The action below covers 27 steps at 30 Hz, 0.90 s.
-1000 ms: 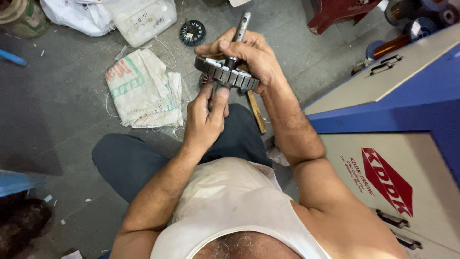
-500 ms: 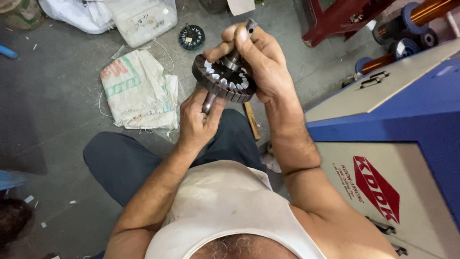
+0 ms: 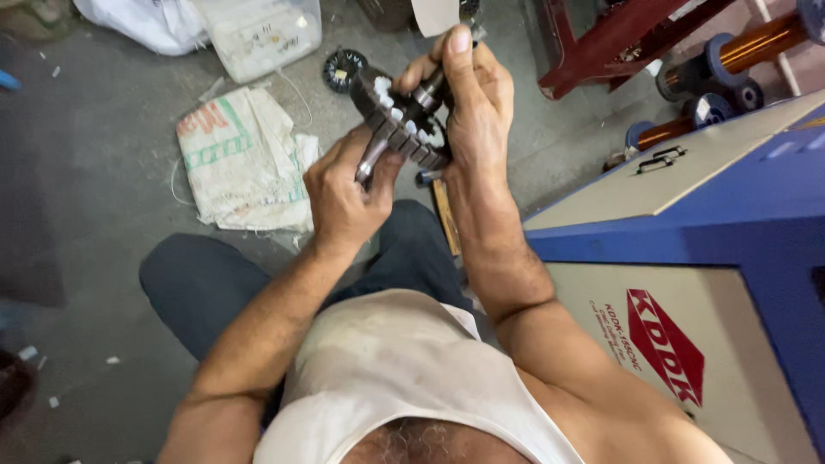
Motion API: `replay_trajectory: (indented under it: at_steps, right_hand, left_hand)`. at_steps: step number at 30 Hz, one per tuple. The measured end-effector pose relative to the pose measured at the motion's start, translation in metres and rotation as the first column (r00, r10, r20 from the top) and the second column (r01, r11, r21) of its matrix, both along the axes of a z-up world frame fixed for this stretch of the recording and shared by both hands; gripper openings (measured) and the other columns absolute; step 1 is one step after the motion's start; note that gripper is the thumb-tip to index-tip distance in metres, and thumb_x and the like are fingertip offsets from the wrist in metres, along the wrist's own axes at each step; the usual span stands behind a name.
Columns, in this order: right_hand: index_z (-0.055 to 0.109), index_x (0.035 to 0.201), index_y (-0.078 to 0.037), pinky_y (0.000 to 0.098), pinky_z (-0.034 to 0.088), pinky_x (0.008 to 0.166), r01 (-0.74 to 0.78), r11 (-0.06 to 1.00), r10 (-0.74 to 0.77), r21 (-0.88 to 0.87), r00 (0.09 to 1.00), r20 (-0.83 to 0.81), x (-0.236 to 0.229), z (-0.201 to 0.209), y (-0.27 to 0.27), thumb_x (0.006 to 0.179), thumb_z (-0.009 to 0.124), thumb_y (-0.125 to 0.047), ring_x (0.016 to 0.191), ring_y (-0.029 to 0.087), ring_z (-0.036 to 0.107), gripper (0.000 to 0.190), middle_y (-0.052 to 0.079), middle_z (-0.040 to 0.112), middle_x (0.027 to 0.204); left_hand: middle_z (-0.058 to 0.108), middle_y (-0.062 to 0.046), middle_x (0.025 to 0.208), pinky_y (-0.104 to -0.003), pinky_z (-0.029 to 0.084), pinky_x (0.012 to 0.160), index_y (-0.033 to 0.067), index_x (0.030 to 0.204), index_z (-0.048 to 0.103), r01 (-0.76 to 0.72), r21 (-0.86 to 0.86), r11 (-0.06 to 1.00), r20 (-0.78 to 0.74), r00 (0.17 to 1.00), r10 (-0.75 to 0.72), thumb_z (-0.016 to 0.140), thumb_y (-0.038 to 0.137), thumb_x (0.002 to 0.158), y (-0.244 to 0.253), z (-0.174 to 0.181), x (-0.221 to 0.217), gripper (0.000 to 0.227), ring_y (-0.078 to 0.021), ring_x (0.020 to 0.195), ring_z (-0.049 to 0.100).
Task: The person cuts a piece of white tape and applies it to the slots of a motor rotor. They then insert a metal shaft into the rotor and use a hammer to secure it. Finally, the person places the assembled rotor into a machine.
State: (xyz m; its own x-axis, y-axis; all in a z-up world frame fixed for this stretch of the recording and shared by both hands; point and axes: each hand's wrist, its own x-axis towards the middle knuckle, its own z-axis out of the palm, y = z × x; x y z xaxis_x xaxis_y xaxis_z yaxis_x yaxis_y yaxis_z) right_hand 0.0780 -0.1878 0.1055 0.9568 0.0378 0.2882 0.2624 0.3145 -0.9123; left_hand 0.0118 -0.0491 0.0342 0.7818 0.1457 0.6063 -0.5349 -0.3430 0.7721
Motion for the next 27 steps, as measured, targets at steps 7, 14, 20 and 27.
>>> replay_trajectory:
  at_steps: [7, 14, 20, 27]
  right_hand:
    - [0.057, 0.105, -0.002, 0.0340, 0.061, 0.078, -0.122, 0.991, 0.129, -0.064, 0.984, 0.124, 0.003, 0.014, 0.003, 0.114, 0.054, -0.035, 0.079, 0.023, 0.072, 0.034, 0.018, 0.071, 0.086]
    - [0.055, 0.111, -0.003, 0.0412, 0.061, 0.102, -0.298, 0.943, 0.320, -0.147, 0.933, 0.161, 0.017, 0.045, -0.007, 0.117, 0.047, -0.035, 0.107, 0.031, 0.073, 0.033, 0.025, 0.073, 0.103]
    - [0.052, 0.117, -0.006, 0.0460, 0.057, 0.113, -0.426, 0.904, 0.423, -0.036, 0.880, 0.216, 0.032, 0.047, -0.021, 0.117, 0.046, -0.030, 0.118, 0.035, 0.071, 0.025, 0.026, 0.072, 0.108]
    - [0.055, 0.116, -0.007, 0.0418, 0.058, 0.093, -0.477, 0.868, 0.459, 0.139, 0.876, 0.147, 0.052, 0.028, -0.040, 0.115, 0.045, -0.033, 0.106, 0.031, 0.072, 0.028, 0.024, 0.074, 0.104]
  left_hand:
    - [0.072, -0.018, 0.110, -0.044, 0.059, 0.084, 0.0021, 0.123, 0.065, 0.005, -0.049, 0.999, 0.040, 0.999, -0.003, 0.071, 0.025, 0.103, 0.002, 0.008, -0.002, 0.031, -0.0392, 0.099, 0.074]
    - [0.068, -0.012, 0.089, -0.041, 0.055, 0.068, 0.0021, 0.115, 0.064, 0.141, -0.101, 0.985, -0.109, 0.982, -0.152, 0.079, 0.033, 0.097, 0.013, 0.021, 0.005, 0.038, -0.0263, 0.074, 0.069]
    - [0.069, -0.016, 0.113, -0.039, 0.062, 0.070, -0.0040, 0.151, 0.049, 0.561, -0.702, 0.439, 0.036, 0.643, -0.765, 0.043, 0.060, 0.108, 0.034, 0.019, 0.019, 0.077, -0.0243, 0.085, 0.071]
    - [0.054, -0.023, 0.150, -0.039, 0.046, 0.122, -0.0078, 0.162, 0.031, 0.571, -0.821, -0.003, 0.319, 0.454, -0.832, 0.049, 0.042, 0.112, 0.043, 0.030, 0.010, 0.073, -0.0276, 0.139, 0.057]
